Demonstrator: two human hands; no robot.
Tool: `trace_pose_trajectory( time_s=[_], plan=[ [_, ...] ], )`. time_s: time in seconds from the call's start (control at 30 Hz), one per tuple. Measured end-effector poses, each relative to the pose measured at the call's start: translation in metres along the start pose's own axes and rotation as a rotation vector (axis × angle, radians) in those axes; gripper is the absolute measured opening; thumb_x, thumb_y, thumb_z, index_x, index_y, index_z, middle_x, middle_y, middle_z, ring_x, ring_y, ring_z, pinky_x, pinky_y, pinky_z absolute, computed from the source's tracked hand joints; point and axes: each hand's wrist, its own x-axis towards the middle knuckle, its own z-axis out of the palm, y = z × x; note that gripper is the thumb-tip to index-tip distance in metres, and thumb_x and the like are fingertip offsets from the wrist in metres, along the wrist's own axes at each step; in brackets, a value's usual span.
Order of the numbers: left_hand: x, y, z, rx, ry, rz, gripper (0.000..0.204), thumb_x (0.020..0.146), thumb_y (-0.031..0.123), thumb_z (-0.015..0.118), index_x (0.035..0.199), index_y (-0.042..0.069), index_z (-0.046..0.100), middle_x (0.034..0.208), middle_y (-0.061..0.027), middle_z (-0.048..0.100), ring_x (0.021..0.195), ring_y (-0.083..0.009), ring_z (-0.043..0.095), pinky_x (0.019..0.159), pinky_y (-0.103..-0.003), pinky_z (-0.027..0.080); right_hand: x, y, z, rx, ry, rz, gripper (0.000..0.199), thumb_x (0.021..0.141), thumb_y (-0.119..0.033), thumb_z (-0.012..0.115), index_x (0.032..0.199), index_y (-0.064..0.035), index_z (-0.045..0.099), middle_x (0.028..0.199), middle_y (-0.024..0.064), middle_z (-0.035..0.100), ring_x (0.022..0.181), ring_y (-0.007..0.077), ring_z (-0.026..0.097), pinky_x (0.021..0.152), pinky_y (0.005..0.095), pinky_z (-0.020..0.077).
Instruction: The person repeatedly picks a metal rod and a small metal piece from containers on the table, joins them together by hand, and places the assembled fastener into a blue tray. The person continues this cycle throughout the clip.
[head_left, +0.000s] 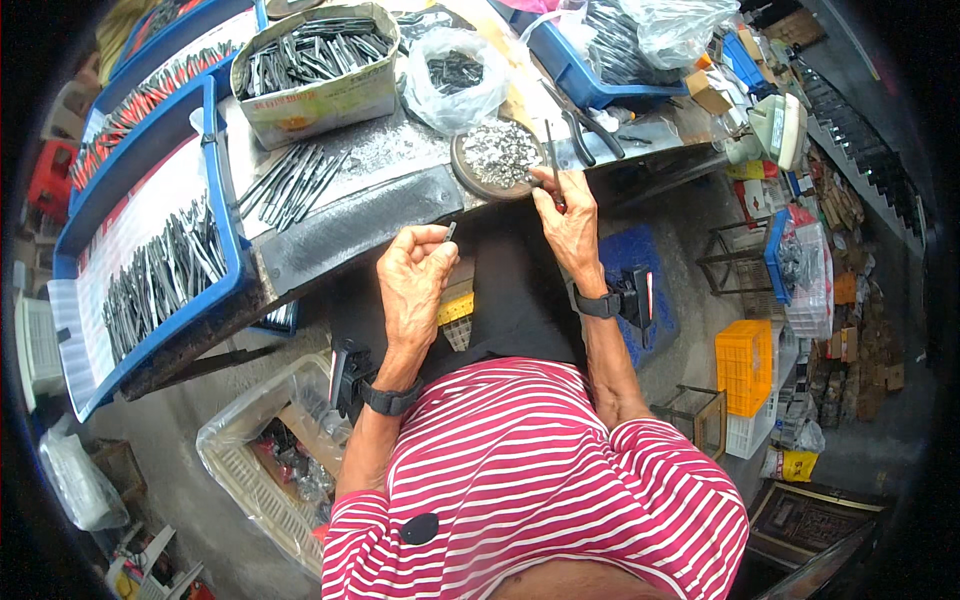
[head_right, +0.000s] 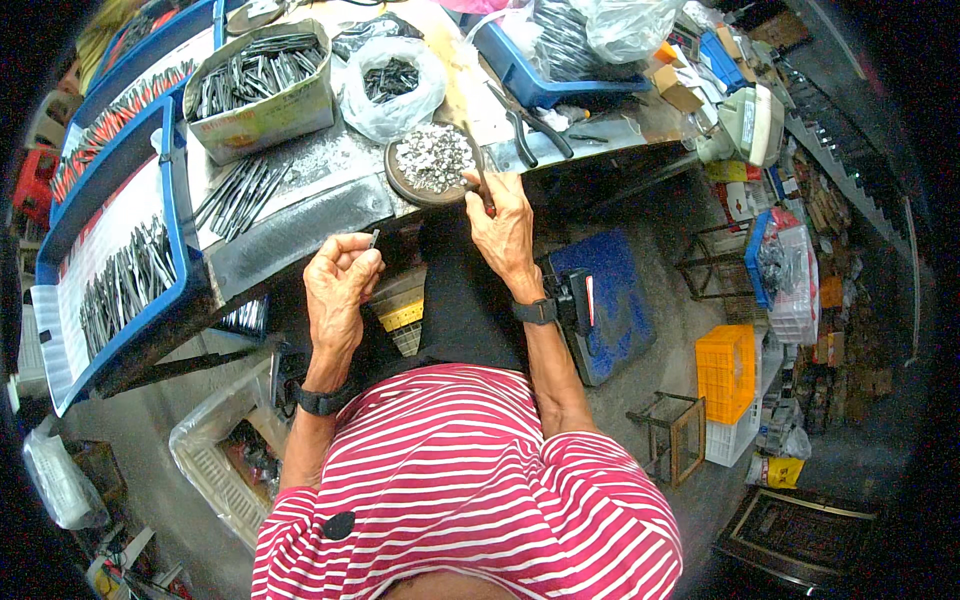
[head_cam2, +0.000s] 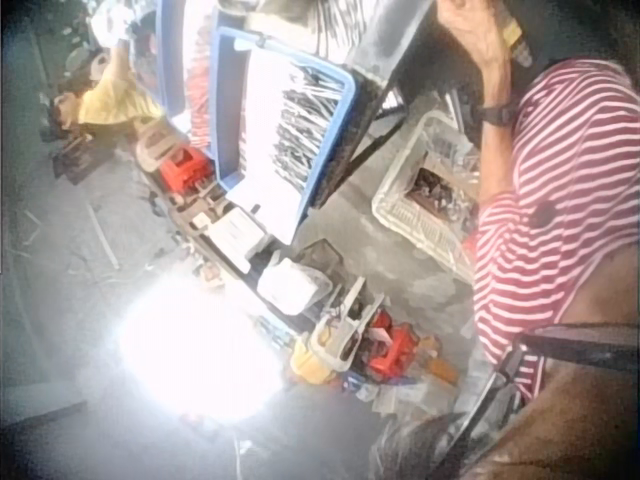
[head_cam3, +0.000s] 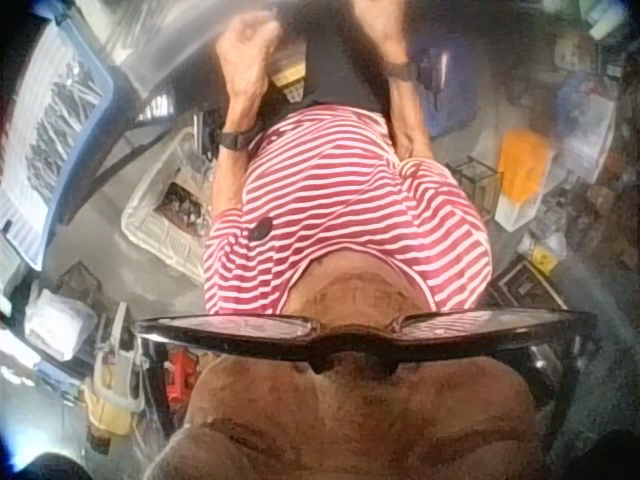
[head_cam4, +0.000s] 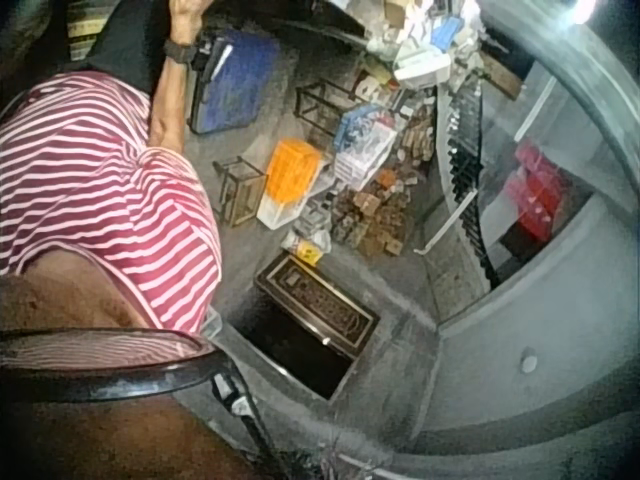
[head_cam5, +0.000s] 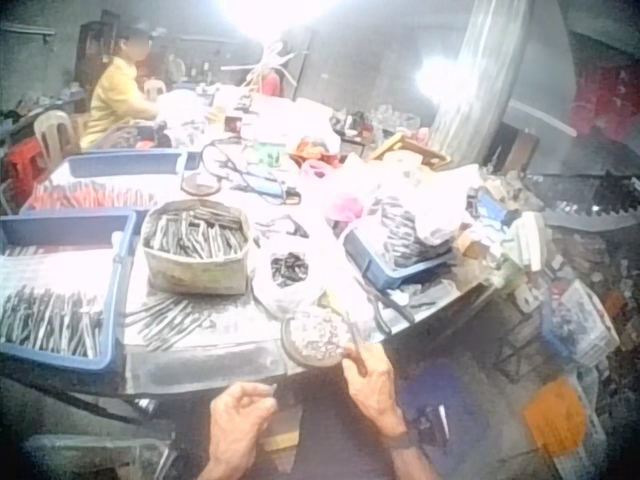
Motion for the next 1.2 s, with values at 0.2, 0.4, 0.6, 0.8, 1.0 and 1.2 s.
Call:
trace_pose_trajectory(
  time_s=[0.2, 0.4, 0.6, 0.8, 1.0, 1.2],
  plan=[
    [-0.002, 0.004, 0.002, 0.035, 0.01, 0.035, 0.018, 0.085, 0.005, 0.058, 0.101, -0.001, 0.052, 0.073, -0.0056, 0.06, 0.054, -0.003, 0.044, 0.049, -0.016, 0.034, 0.004, -0.003, -0.006, -0.167, -0.04, -0.17, 0.017, 0.08, -0.007, 0.061, 0.096, -0.0024, 0.065, 0.082, 0.0127, 0.052, 0.065, 0.0243, 0.057, 0.057, 0.0324, 0.0459],
    [-0.004, 0.009, 0.002, 0.077, 0.008, 0.073, 0.018, 0.088, 0.005, 0.055, 0.103, -0.002, 0.051, 0.072, -0.0068, 0.06, 0.053, -0.0026, 0.043, 0.049, -0.015, 0.034, 0.002, -0.002, -0.01, -0.172, -0.072, -0.144, 0.019, 0.081, -0.002, 0.059, 0.099, -0.0035, 0.066, 0.081, 0.0101, 0.054, 0.071, 0.0197, 0.054, 0.064, 0.0286, 0.0438],
    [-0.004, 0.01, 0.0, 0.078, -0.008, 0.086, 0.017, 0.088, 0.006, 0.054, 0.103, -0.002, 0.052, 0.071, -0.0066, 0.06, 0.052, -0.0029, 0.042, 0.048, -0.015, 0.034, 0.007, 0.006, -0.013, 0.01, -0.111, -0.11, 0.014, 0.08, -0.005, 0.061, 0.094, -0.0028, 0.065, 0.075, 0.0065, 0.053, 0.065, 0.0139, 0.051, 0.059, 0.0255, 0.0406],
    [-0.005, 0.01, -0.002, 0.041, -0.019, 0.101, 0.017, 0.088, 0.005, 0.054, 0.102, -0.003, 0.053, 0.07, -0.0063, 0.058, 0.051, -0.0031, 0.041, 0.048, -0.015, 0.032, 0.012, 0.01, -0.016, 0.068, -0.188, -0.037, 0.012, 0.082, -0.008, 0.062, 0.091, -0.0007, 0.064, 0.074, 0.0018, 0.053, 0.065, 0.0086, 0.049, 0.058, 0.022, 0.039],
    [-0.003, 0.011, -0.003, -0.034, -0.035, 0.084, 0.017, 0.087, 0.004, 0.055, 0.102, -0.004, 0.054, 0.069, -0.0075, 0.058, 0.05, -0.0033, 0.04, 0.047, -0.015, 0.031, 0.017, 0.006, -0.018, 0.205, -0.255, 0.171, 0.012, 0.082, -0.01, 0.062, 0.086, 0.001, 0.063, 0.073, -0.0008, 0.054, 0.063, 0.0057, 0.047, 0.056, 0.0209, 0.0375],
    [-0.002, 0.01, -0.002, -0.077, -0.056, 0.07, 0.017, 0.086, 0.004, 0.056, 0.101, -0.004, 0.055, 0.069, -0.0077, 0.058, 0.05, -0.0032, 0.04, 0.047, -0.015, 0.031, 0.015, 0.012, -0.01, 0.165, -0.175, 0.177, 0.013, 0.083, -0.011, 0.061, 0.083, 0.0017, 0.061, 0.072, 0.0, 0.055, 0.062, 0.0067, 0.046, 0.056, 0.0226, 0.0381]
  ],
)
